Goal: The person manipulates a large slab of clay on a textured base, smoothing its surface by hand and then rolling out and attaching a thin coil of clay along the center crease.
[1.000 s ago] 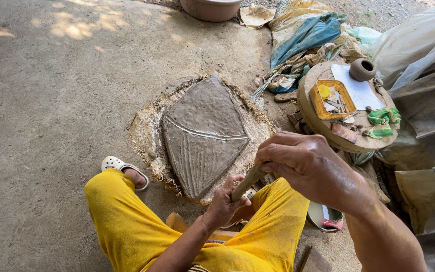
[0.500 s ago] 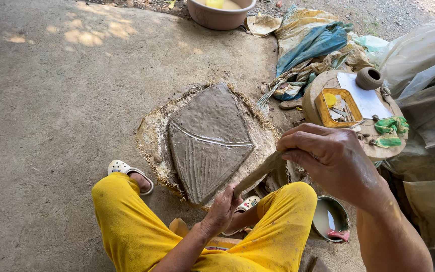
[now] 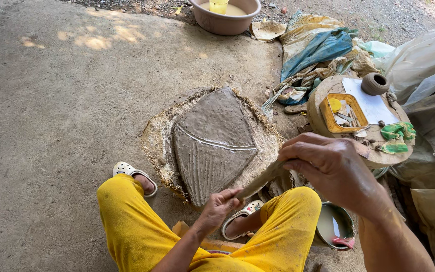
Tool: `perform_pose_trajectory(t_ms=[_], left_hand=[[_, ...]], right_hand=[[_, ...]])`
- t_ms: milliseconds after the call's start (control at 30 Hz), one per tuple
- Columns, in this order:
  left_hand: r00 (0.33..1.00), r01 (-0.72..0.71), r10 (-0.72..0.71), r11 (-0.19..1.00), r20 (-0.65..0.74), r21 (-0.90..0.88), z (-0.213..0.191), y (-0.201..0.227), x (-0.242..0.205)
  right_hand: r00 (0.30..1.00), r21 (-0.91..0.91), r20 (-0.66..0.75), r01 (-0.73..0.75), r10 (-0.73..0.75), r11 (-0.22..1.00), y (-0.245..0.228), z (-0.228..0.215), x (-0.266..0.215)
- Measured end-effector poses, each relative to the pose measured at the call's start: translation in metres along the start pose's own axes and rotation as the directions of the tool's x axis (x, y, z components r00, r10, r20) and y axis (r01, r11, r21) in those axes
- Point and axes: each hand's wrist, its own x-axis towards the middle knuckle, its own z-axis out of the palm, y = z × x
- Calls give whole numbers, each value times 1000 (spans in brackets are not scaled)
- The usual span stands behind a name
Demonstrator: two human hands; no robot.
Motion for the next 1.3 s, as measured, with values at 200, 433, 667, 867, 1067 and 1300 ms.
perform_pose_trajectory(t_ms=[200,433,667,867,1067,1300], left_hand=[[695,-569,694,368,191,735,60,76,10],[882,-417,469,718,56,557,90,83,18],[879,-410,473,677,65,612,89,119,7],[856,-440,513,658,63,611,84,107,7],[864,-409,501,635,55,655,86,105,7],[857,-404,515,637,28,656,84,96,4]], right_hand=[[981,77,128,136,-145,988,0,35,1],[995,817,-72,97,-65,569,20,77,-7],[997,998,-66,65,51,22,45,144,-26],[984,983,-132,114,121,146,41,156,-33],[973,974,-77,27,219,223,33,140,-30],[985,973,-155,138,78,184,50,159,-29]])
